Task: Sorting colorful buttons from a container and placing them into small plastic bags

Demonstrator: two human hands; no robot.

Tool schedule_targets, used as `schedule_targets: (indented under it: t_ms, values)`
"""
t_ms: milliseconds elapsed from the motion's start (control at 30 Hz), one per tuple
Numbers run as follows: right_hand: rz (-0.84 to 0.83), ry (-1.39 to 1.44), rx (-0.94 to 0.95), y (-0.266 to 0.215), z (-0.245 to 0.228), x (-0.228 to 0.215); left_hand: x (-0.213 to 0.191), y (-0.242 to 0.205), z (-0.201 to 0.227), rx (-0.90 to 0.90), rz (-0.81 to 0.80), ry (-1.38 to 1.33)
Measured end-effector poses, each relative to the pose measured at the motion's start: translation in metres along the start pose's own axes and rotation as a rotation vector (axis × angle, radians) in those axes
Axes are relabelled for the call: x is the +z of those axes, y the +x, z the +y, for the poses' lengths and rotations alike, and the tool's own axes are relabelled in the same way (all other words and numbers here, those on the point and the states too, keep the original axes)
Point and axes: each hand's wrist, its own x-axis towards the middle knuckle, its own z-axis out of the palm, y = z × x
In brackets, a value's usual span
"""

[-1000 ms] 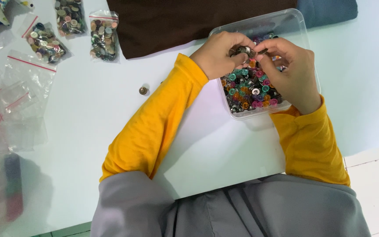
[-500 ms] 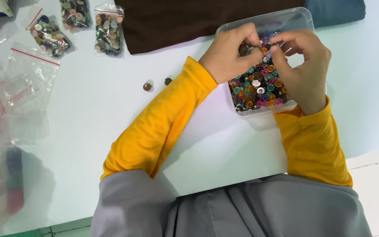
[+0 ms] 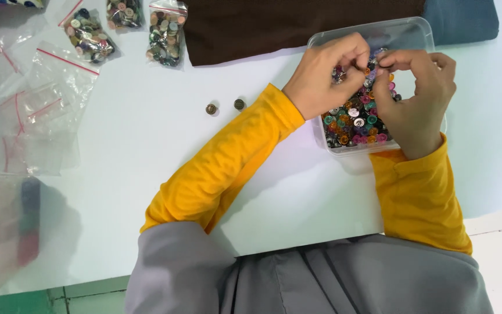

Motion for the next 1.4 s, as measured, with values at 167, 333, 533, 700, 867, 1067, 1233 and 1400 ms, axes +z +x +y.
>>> schedule_targets:
  t_ms: [167,333,533,700,867,1067,1233,1400]
  values:
    - [0.178,-0.096,-0.263,0.001,0.000,-0.004,-0.014,-0.009,0.014,0.093,-0.012,0.061]
    - [0.299,0.033,-0.441,-0.024,-0.035,-0.003,-0.072,-0.074,0.037,0.138,-0.080,0.283]
    - [0.087,0.329,-0.653,-0.060,-0.116,0.063,-0.165,-0.182,0.027,-0.135,-0.057,0.474]
    - [0.041,0.242,-0.665,-0.052,-0.147,0.112,-0.230,-0.218,0.032,-0.332,0.098,0.575]
    - [0.013,0.235,-0.552,-0.019,-0.175,0.161,-0.244,-0.220,0.021,-0.393,0.142,0.665]
    - [0.005,0.263,-0.442,0.019,-0.191,0.191,-0.239,-0.222,0.019,-0.453,0.126,0.715]
    - [-0.063,0.227,-0.421,0.021,-0.184,0.195,-0.245,-0.218,0.029,-0.399,0.082,0.850]
    - [-0.056,0.199,-0.490,0.024,-0.187,0.191,-0.247,-0.220,0.028,-0.423,0.070,0.962]
